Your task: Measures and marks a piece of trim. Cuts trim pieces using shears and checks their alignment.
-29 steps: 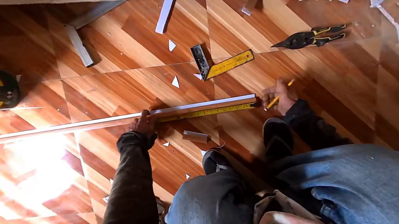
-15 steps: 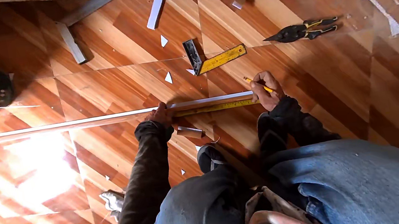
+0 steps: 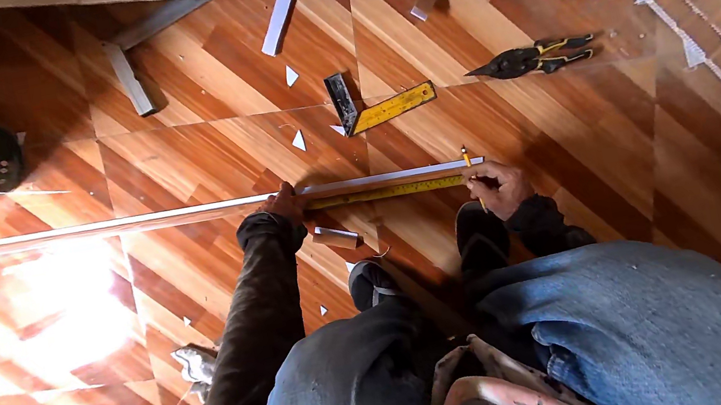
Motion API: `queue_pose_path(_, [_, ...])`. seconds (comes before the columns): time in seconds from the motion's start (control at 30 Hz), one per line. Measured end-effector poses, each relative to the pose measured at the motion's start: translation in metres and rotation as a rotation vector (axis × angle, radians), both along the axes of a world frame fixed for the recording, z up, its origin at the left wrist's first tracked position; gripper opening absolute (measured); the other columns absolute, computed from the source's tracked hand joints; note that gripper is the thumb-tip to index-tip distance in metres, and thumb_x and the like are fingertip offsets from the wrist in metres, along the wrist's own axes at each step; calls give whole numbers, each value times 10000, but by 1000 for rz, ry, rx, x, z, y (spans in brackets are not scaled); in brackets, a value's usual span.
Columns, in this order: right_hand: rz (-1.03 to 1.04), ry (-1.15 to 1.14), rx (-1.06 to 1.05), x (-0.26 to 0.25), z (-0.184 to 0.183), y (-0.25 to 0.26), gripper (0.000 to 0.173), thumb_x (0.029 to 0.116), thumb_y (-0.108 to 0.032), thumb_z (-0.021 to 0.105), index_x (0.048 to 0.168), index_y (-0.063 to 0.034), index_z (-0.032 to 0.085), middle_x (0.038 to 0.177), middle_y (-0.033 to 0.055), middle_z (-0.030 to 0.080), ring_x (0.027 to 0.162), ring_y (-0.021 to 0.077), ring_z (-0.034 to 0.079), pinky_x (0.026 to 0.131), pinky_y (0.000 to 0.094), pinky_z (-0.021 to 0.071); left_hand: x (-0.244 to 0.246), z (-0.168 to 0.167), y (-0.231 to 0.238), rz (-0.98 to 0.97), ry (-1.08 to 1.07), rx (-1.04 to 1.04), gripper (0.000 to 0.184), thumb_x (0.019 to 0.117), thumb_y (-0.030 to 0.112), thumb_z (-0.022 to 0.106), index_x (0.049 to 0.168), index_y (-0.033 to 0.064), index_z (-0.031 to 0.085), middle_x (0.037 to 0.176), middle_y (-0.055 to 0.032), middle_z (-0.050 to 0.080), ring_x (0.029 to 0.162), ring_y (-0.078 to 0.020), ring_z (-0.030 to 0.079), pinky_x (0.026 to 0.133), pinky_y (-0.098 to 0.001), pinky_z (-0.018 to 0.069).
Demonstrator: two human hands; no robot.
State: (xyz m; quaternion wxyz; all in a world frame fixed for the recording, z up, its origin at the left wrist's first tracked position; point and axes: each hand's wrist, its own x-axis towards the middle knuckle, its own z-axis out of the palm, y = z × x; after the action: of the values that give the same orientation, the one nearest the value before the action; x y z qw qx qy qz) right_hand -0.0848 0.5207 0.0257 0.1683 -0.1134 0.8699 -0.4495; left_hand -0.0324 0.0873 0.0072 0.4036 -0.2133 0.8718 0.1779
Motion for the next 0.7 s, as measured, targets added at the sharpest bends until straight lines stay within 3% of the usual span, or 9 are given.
queue_pose_path(0.03, [-74,-38,-21,4,0,4,313,939,-49,658,1236,44,620,969,144,745,738,211,734,705,398,637,-1,0,1,0,-2,7,503,1048,428,539,1413,83,504,1222,-311,649,1165,-517,620,935,-709,473])
queue_pose_path(0.1, [-175,-63,-65,8,-2,9,605,912,-21,693,1454,22,429,989,129,754,789,211,761,740,385,657,-3,0,1,-4,-6,9,492,1048,413,546,1405,76,506,1220,-312,650,1166,-514,622,935,-703,478])
queue_pose_path(0.13, [-193,-29,-68,9,-6,11,671,903,-18,699,1494,31,386,999,132,761,819,208,767,769,381,654,-3,1,2,2,-12,10,490,1050,403,552,1406,70,502,1230,-315,644,1176,-514,616,944,-701,474])
queue_pose_path(0.17, [-206,9,-49,11,-10,13,626,906,-27,705,1464,51,434,1009,145,762,854,214,769,807,387,648,-3,1,1,10,-15,5,493,1048,401,555,1411,70,501,1243,-314,639,1189,-512,610,955,-700,469])
queue_pose_path(0.23, [-217,25,1,16,-13,13,404,928,-44,709,1293,80,590,1043,172,757,928,233,761,877,408,625,-2,-2,-1,2,-8,-10,510,1047,418,549,1420,74,494,1237,-314,643,1184,-516,612,954,-703,471])
queue_pose_path(0.33, [-209,52,9,25,-23,19,241,922,-47,717,1120,69,644,1029,159,764,934,229,765,875,412,628,-4,-2,2,1,-7,12,524,1051,407,555,1426,49,487,1220,-336,641,1176,-542,605,964,-713,458])
queue_pose_path(0.47, [-124,43,-21,32,-31,22,204,931,-18,664,1109,82,658,1039,157,758,954,230,757,890,407,626,-2,2,2,19,18,14,521,1054,401,556,1417,33,490,1190,-351,645,1149,-553,615,951,-720,464])
queue_pose_path(0.57, [-16,-4,133,32,-27,23,210,946,-93,706,1097,51,723,1046,183,750,948,269,741,899,447,601,-3,5,2,17,-2,14,536,1057,410,549,1425,27,480,1204,-355,636,1157,-544,615,958,-710,467])
queue_pose_path(0.7, [143,-85,284,25,-23,25,214,959,-144,705,1087,21,752,1096,204,743,1066,343,711,992,521,540,-3,3,0,24,-2,8,536,1048,405,564,1425,32,482,1193,-345,646,1153,-540,620,951,-705,472])
